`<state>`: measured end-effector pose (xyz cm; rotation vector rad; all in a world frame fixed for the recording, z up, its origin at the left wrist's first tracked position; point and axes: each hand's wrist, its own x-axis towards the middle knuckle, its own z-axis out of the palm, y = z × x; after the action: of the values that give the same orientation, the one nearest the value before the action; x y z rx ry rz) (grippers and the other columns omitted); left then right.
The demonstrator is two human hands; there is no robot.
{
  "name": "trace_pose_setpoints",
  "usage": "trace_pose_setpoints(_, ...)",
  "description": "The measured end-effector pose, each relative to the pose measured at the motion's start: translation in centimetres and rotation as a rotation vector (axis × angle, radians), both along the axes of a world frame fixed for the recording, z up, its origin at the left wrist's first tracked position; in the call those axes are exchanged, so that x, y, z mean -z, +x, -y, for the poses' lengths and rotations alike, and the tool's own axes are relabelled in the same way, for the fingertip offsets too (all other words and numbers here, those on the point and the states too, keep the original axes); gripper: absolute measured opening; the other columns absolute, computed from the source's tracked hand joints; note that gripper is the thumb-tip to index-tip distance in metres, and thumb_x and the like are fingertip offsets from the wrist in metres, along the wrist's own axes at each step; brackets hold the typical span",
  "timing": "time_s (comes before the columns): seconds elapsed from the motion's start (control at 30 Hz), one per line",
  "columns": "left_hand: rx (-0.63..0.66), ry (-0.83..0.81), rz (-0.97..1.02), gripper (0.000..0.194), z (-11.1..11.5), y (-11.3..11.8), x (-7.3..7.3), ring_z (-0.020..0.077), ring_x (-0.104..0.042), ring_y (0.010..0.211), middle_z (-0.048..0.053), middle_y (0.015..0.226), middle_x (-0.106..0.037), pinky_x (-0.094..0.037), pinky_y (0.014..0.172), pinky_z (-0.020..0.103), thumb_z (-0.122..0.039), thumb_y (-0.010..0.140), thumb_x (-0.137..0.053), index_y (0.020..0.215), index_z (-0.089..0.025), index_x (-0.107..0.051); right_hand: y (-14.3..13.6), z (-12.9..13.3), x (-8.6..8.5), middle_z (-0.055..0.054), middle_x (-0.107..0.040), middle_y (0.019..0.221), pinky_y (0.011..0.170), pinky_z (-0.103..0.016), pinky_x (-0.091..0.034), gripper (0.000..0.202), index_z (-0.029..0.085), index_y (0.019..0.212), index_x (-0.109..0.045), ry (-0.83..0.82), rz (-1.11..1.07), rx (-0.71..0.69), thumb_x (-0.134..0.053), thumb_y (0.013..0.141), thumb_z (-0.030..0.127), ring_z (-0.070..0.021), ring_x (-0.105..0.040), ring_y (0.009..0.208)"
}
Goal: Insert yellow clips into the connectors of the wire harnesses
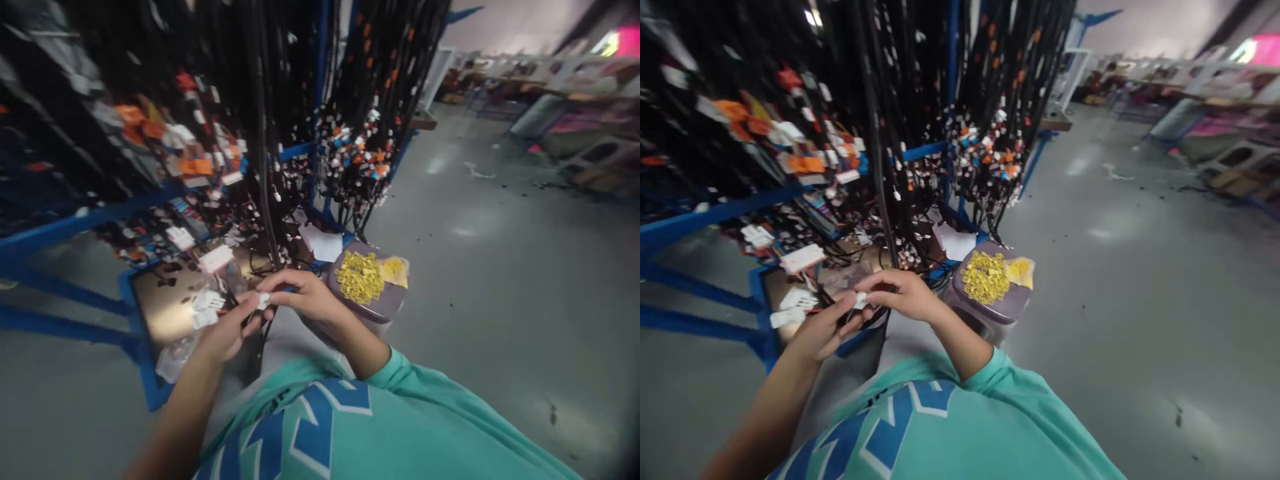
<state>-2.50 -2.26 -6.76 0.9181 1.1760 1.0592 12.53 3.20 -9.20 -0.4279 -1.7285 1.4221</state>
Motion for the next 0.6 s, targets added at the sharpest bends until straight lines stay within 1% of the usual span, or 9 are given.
trace_pose_setpoints(0.07,-0.039,-0.033,0.004,0.038,-0.9,0.7,0.4,0.0002,-0.029,0.033,-0.001,0.049,-0.058,-0.020,0.035,0.014,-0.042,0.051,-0.077,0.069,-0.012,-0.061,2.1,-1.6,1.7,-0.003,-0.068,0.098,0.082,-0.026,-0.048,0.030,0.020,0.104,-0.065,-0.003,0.062,0.085,-0.063,0.079,0.036,-0.0139,-0.063,0.089)
trace_pose_setpoints(0.1,-0.057,-0.042,-0.002,0.038,-1.2,0.9,0.7,0.0004,-0.030,0.033,0.000,0.048,-0.059,-0.020,0.034,0.013,-0.040,0.049,-0.079,0.070,-0.012,-0.063,3.7,-2.7,2.7,-0.002,-0.068,0.100,0.083,-0.025,-0.048,0.030,0.020,0.106,-0.065,-0.013,0.160,0.214,-0.062,0.080,0.034,-0.0137,-0.063,0.091)
trace_pose_setpoints(0.13,-0.075,-0.051,-0.008,0.038,-1.5,1.1,1.0,0.0009,-0.032,0.033,0.000,0.048,-0.059,-0.021,0.033,0.013,-0.039,0.047,-0.080,0.070,-0.012,-0.065,5.8,-4.0,3.8,-0.002,-0.068,0.102,0.085,-0.025,-0.048,0.028,0.021,0.107,-0.065,-0.039,0.277,0.380,-0.061,0.081,0.031,-0.0138,-0.062,0.094)
trace_pose_setpoints(0.2,-0.124,-0.070,-0.018,0.038,-1.8,0.9,1.8,0.0034,-0.040,0.036,0.001,0.050,-0.062,-0.025,0.031,0.012,-0.037,0.043,-0.082,0.068,-0.013,-0.068,10.9,-6.8,6.4,0.002,-0.068,0.104,0.088,-0.021,-0.046,0.022,0.023,0.102,-0.067,-0.181,0.671,0.868,-0.054,0.085,0.027,-0.0113,-0.061,0.098)
trace_pose_setpoints(0.27,-0.197,-0.116,-0.039,0.038,-1.7,0.3,2.7,0.0075,-0.051,0.043,0.002,0.054,-0.065,-0.034,0.033,0.012,-0.037,0.038,-0.086,0.065,-0.016,-0.070,16.6,-9.3,9.2,-0.007,-0.065,0.112,0.093,-0.028,-0.044,0.026,0.015,0.104,-0.066,-0.316,0.820,1.081,-0.046,0.089,0.020,-0.0157,-0.057,0.106)
trace_pose_setpoints(0.33,-0.246,-0.163,-0.069,0.035,-1.4,-0.5,3.5,0.0123,-0.060,0.054,0.000,0.060,-0.068,-0.049,0.044,0.015,-0.038,0.039,-0.087,0.066,-0.021,-0.071,21.5,-11.2,12.1,-0.010,-0.063,0.112,0.092,-0.036,-0.046,0.023,0.011,0.105,-0.064,-0.441,0.934,1.169,-0.049,0.090,0.021,-0.0189,-0.058,0.105)
trace_pose_setpoints(0.4,-0.274,-0.173,-0.106,0.031,-1.1,-1.0,4.1,0.0126,-0.063,0.061,-0.004,0.068,-0.071,-0.055,0.056,0.016,-0.043,0.044,-0.085,0.069,-0.028,-0.073,24.8,-12.6,14.7,-0.009,-0.060,0.113,0.088,-0.040,-0.049,0.026,0.013,0.110,-0.059,-0.549,1.031,1.187,-0.054,0.089,0.029,-0.0192,-0.059,0.101)
trace_pose_setpoints(0.5,-0.280,-0.182,-0.147,0.029,-1.0,-1.2,4.4,0.0130,-0.065,0.063,-0.008,0.077,-0.073,-0.056,0.062,0.017,-0.047,0.046,-0.084,0.070,-0.036,-0.073,26.6,-14.0,17.8,-0.008,-0.058,0.115,0.085,-0.040,-0.051,0.031,0.015,0.114,-0.056,-0.660,1.144,1.157,-0.054,0.089,0.033,-0.0189,-0.059,0.099)
trace_pose_setpoints(0.6,-0.237,-0.162,-0.204,0.028,-1.4,-0.9,4.2,0.0136,-0.064,0.061,-0.007,0.074,-0.073,-0.052,0.049,0.016,-0.051,0.049,-0.082,0.071,-0.037,-0.073,26.7,-14.9,20.0,-0.009,-0.058,0.116,0.084,-0.040,-0.051,0.032,0.014,0.116,-0.055,-0.707,1.213,1.101,-0.054,0.089,0.033,-0.0193,-0.059,0.100)
